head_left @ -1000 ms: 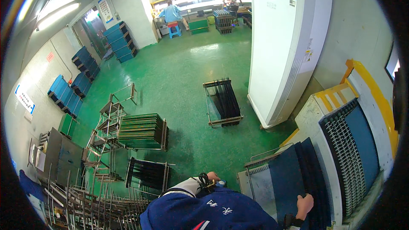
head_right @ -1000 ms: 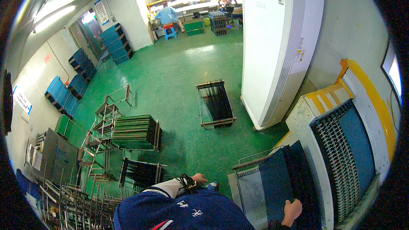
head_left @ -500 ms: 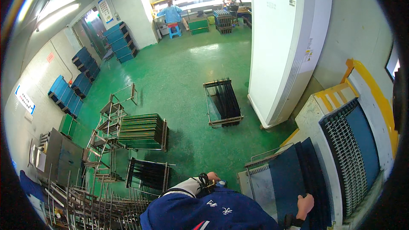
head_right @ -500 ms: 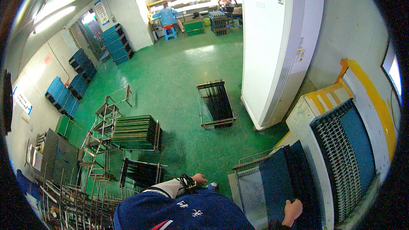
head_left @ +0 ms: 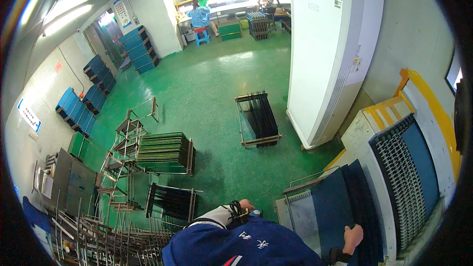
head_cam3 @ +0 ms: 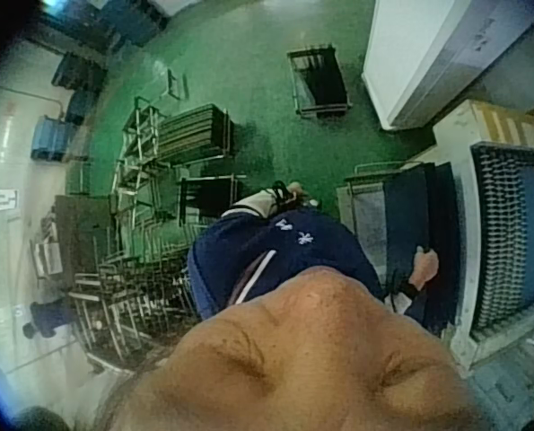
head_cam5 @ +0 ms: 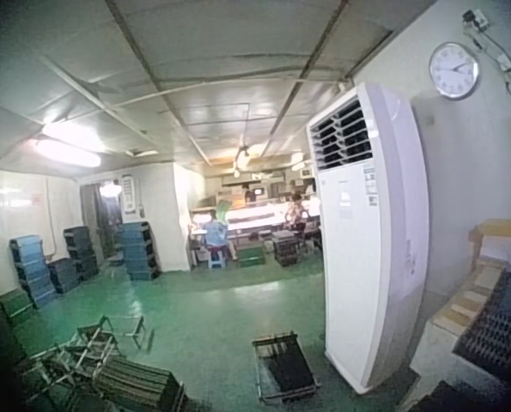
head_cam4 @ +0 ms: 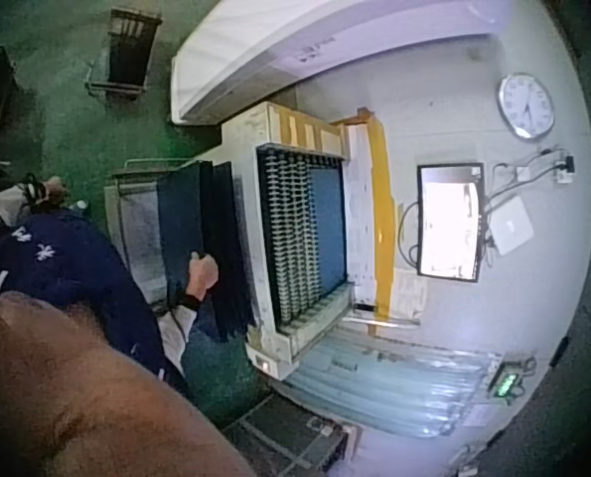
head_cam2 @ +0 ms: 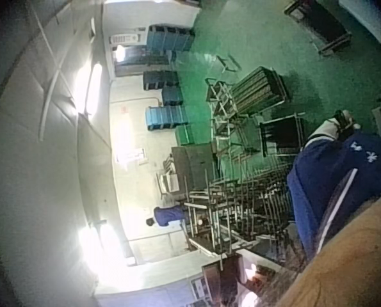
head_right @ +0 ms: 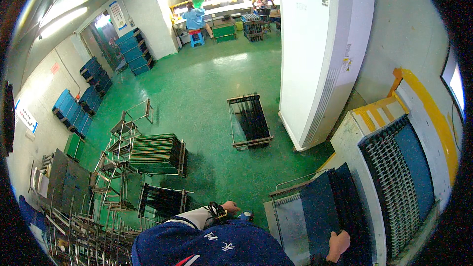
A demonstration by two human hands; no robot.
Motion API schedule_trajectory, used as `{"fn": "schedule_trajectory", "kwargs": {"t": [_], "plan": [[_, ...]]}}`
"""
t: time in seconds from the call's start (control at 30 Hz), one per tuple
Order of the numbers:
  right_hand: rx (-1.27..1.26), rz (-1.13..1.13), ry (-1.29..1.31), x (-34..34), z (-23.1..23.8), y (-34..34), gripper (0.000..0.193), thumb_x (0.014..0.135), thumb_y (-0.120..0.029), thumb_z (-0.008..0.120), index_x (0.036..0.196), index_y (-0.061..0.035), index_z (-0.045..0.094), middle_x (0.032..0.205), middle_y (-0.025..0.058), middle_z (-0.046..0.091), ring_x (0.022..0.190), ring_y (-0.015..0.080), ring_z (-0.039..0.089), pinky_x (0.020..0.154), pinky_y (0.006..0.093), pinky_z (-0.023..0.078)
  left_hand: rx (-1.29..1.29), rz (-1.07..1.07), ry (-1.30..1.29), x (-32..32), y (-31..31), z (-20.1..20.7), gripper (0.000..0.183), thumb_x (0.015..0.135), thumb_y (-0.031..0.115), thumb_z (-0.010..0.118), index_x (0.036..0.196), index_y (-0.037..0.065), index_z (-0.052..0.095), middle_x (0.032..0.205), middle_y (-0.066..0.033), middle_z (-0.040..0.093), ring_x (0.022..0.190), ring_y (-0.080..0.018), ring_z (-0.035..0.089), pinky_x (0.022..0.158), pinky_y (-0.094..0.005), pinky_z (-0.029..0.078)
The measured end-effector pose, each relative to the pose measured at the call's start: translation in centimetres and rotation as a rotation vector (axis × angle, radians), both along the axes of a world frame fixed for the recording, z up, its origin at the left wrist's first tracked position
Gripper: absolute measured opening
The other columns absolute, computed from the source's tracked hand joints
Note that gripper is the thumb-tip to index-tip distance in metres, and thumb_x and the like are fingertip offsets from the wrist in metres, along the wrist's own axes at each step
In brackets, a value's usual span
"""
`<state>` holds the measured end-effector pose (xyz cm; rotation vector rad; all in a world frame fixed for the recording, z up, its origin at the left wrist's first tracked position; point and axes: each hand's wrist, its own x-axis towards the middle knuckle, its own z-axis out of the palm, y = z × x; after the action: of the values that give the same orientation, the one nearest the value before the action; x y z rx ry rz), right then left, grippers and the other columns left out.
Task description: Placing blue metal sheets from a machine onto a storage rack.
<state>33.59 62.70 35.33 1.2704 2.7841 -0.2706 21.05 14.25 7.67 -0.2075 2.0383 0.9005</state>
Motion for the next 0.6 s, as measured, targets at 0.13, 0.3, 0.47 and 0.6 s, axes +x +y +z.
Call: {"fn": "schedule_trajectory", "kwargs": {"t": [0.13,0.3,0.47,0.6], "plan": [[0.006,-0.004,-0.007,0.07,0.06,-0.02,0.042,0.065,-0.019,0.076,0.1,0.001,0.064,0.099,0.0194,0.064,0.095,0.0343,0.06,0.082,0.04,0.047,0.008,-0.021,-0.001,-0.15,0.14,0.24,0.035,0.078,0.033,0.067,0.09,-0.001,0.065,0.072,-0.0077,0.068,0.062,-0.0162,0.065,0.058,-0.0305,0.052],[0.032,0.02,0.034,0.31,-0.56,-0.01,0.043,0.066,-0.024,0.076,0.097,0.0018,0.063,0.095,0.0187,0.064,0.093,0.033,0.061,0.081,0.0409,0.048,0.035,0.014,-0.031,-0.07,-0.2,0.14,0.034,0.078,0.033,0.067,0.089,0.001,0.066,0.072,-0.0071,0.068,0.061,-0.0158,0.065,0.057,-0.0305,0.051],[0.019,-0.019,0.009,0.17,0.08,-0.36,0.042,0.066,-0.02,0.076,0.1,0.0009,0.064,0.1,0.0191,0.064,0.096,0.0342,0.06,0.083,0.0402,0.047,0.035,-0.026,-0.008,-0.17,-0.05,0.19,0.034,0.079,0.033,0.066,0.088,0.0,0.065,0.072,-0.0073,0.068,0.06,-0.0162,0.064,0.057,-0.0311,0.051],[0.019,-0.01,-0.003,0.08,0.01,-0.31,0.042,0.066,-0.021,0.076,0.1,0.0008,0.065,0.1,0.0188,0.064,0.096,0.0338,0.06,0.083,0.04,0.047,0.002,-0.039,0.026,-0.11,-0.19,-0.36,0.034,0.079,0.033,0.066,0.086,0.0,0.066,0.07,-0.0071,0.068,0.06,-0.0164,0.064,0.057,-0.0316,0.051]]}}
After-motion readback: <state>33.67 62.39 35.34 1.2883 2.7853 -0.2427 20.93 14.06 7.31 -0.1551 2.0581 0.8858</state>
